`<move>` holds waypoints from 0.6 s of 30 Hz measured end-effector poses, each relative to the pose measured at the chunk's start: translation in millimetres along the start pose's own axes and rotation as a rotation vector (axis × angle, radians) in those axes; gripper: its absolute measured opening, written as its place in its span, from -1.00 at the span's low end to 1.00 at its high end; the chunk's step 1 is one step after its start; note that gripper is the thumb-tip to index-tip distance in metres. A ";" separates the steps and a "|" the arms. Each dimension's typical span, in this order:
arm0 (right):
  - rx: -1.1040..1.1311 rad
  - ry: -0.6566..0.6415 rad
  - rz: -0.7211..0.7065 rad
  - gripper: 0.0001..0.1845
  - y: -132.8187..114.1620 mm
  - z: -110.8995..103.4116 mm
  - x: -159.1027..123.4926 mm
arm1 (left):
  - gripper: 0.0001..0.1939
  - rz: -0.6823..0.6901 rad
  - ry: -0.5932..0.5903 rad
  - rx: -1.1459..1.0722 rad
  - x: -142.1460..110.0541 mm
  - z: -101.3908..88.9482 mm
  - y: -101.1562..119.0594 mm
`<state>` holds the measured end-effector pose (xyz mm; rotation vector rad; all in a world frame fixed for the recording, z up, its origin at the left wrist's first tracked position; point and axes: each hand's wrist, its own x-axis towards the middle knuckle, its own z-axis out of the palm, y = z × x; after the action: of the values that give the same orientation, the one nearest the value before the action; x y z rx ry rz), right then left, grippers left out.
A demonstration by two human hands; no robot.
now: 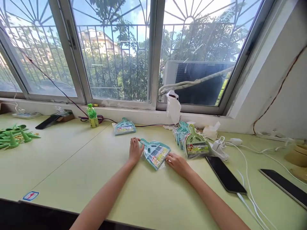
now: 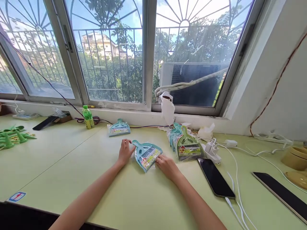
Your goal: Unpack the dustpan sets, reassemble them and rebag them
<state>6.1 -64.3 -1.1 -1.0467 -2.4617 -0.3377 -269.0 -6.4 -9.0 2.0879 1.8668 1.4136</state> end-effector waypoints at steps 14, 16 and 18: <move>-0.201 0.079 -0.179 -0.70 -7.6 2.9 3.4 | -0.62 -0.060 -0.455 -0.227 4.7 -0.7 -8.5; -0.214 0.082 -0.198 -0.66 -9.4 0.7 3.0 | -0.61 -0.092 -0.459 -0.274 4.8 -2.1 -7.3; -0.231 0.084 -0.211 -0.65 -11.8 -1.0 3.5 | -0.60 -0.115 -0.455 -0.315 5.1 -2.7 -7.1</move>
<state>-4.3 -70.5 0.9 -0.8405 -2.5045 -0.7334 -276.9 -1.8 -8.2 1.9082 1.4554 1.0155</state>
